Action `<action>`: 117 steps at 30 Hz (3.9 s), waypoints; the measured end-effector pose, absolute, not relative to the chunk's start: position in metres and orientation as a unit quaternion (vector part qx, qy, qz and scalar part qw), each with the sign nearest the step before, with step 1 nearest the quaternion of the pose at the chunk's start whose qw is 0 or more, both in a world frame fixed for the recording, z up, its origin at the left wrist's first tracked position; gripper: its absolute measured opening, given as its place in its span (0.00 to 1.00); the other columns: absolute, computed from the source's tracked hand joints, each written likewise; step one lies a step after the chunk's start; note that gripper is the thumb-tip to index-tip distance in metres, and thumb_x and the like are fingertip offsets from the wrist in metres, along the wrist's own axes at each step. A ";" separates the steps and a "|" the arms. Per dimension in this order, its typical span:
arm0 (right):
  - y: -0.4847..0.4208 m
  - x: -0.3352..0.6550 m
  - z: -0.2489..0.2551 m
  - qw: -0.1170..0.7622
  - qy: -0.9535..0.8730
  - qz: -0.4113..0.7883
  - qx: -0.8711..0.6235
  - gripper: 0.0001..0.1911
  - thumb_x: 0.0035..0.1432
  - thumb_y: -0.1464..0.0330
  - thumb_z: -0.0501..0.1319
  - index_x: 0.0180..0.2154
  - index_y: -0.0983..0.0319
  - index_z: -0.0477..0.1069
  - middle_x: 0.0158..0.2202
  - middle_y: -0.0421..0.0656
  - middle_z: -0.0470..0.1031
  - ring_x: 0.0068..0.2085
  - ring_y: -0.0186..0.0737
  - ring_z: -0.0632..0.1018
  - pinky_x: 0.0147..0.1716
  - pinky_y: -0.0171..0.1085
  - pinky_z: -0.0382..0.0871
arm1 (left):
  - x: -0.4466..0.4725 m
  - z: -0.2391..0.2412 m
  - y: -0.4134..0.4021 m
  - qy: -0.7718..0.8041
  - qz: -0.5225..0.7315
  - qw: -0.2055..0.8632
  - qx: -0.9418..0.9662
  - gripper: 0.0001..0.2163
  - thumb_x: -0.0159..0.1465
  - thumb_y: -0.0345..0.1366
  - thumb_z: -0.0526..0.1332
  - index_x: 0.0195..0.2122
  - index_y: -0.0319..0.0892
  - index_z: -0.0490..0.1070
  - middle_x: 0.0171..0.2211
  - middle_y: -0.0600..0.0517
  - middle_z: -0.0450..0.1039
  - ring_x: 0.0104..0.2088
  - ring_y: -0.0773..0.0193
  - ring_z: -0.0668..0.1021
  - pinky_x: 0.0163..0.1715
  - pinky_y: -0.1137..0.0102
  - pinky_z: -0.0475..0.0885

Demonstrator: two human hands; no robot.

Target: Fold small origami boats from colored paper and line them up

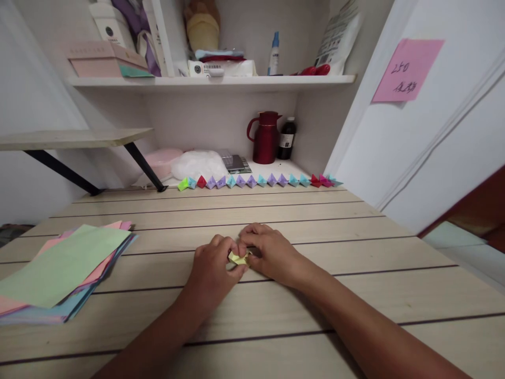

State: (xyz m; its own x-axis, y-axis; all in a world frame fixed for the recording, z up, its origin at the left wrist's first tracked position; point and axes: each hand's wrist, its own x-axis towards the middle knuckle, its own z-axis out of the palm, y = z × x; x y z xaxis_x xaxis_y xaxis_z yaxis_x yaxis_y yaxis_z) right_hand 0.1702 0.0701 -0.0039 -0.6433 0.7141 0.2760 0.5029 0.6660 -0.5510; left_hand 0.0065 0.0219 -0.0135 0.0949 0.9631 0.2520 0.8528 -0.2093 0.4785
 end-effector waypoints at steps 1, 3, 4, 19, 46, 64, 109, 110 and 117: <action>0.070 0.170 -0.004 0.236 -0.882 0.201 -0.356 0.11 0.49 0.79 0.61 0.33 0.57 0.72 0.45 0.43 0.73 0.47 0.44 0.74 0.47 0.42 0.67 | 0.006 -0.013 0.022 0.621 0.259 0.107 0.732 0.08 0.54 0.34 0.65 0.34 0.46 0.68 0.38 0.54 0.71 0.42 0.59 0.74 0.43 0.63 0.61; 0.070 0.171 -0.004 0.235 -0.875 0.180 -0.383 0.09 0.49 0.77 0.62 0.32 0.57 0.72 0.44 0.42 0.75 0.46 0.45 0.74 0.48 0.44 0.66 | 0.006 -0.011 0.022 0.620 0.255 0.111 0.734 0.08 0.54 0.35 0.65 0.34 0.46 0.68 0.38 0.54 0.71 0.42 0.59 0.74 0.43 0.63 0.61; 0.070 0.171 -0.003 0.240 -0.869 0.178 -0.395 0.08 0.50 0.76 0.63 0.32 0.57 0.72 0.44 0.42 0.76 0.46 0.45 0.74 0.48 0.44 0.67 | 0.006 -0.011 0.022 0.619 0.254 0.112 0.735 0.08 0.54 0.35 0.66 0.34 0.46 0.68 0.38 0.54 0.71 0.42 0.59 0.74 0.43 0.64 0.61; 0.064 0.178 0.001 0.261 -0.863 0.193 -0.387 0.20 0.50 0.79 0.60 0.44 0.55 0.72 0.42 0.42 0.76 0.46 0.45 0.74 0.47 0.45 0.67 | 0.007 -0.007 0.019 0.613 0.249 0.118 0.740 0.11 0.56 0.27 0.58 0.37 0.49 0.73 0.40 0.54 0.70 0.38 0.62 0.74 0.45 0.62 0.60; 0.065 0.175 -0.003 0.293 -0.838 0.245 -0.390 0.06 0.51 0.75 0.65 0.30 0.58 0.76 0.41 0.42 0.80 0.44 0.43 0.76 0.46 0.42 0.68 | 0.016 -0.017 0.021 0.619 0.282 0.069 0.730 0.03 0.56 0.31 0.61 0.31 0.45 0.68 0.36 0.52 0.71 0.42 0.59 0.73 0.47 0.60 0.61; 0.059 0.175 0.002 0.283 -0.845 0.237 -0.388 0.22 0.44 0.82 0.54 0.39 0.56 0.71 0.37 0.39 0.77 0.39 0.42 0.74 0.40 0.39 0.67 | 0.020 -0.017 0.019 0.623 0.268 0.041 0.734 0.04 0.57 0.29 0.59 0.33 0.45 0.67 0.36 0.51 0.71 0.41 0.57 0.73 0.46 0.60 0.62; 0.073 0.173 -0.006 0.248 -0.855 0.152 -0.429 0.06 0.49 0.74 0.61 0.30 0.59 0.73 0.40 0.43 0.78 0.43 0.45 0.75 0.45 0.41 0.66 | 0.002 -0.010 0.025 0.596 0.275 0.153 0.739 0.09 0.53 0.31 0.67 0.35 0.47 0.72 0.39 0.54 0.72 0.43 0.60 0.74 0.49 0.61 0.60; 0.073 0.174 -0.007 0.252 -0.853 0.157 -0.429 0.06 0.48 0.74 0.62 0.30 0.59 0.73 0.40 0.43 0.78 0.43 0.44 0.75 0.45 0.41 0.66 | 0.002 -0.010 0.026 0.595 0.276 0.151 0.739 0.08 0.53 0.30 0.66 0.35 0.47 0.72 0.39 0.54 0.72 0.43 0.60 0.74 0.48 0.62 0.61; 0.070 0.175 -0.005 0.273 -0.845 0.181 -0.422 0.04 0.50 0.73 0.62 0.27 0.59 0.74 0.40 0.43 0.79 0.44 0.43 0.75 0.44 0.40 0.67 | 0.001 -0.011 0.026 0.586 0.269 0.125 0.754 0.07 0.56 0.30 0.64 0.35 0.49 0.74 0.38 0.54 0.71 0.42 0.60 0.74 0.45 0.62 0.61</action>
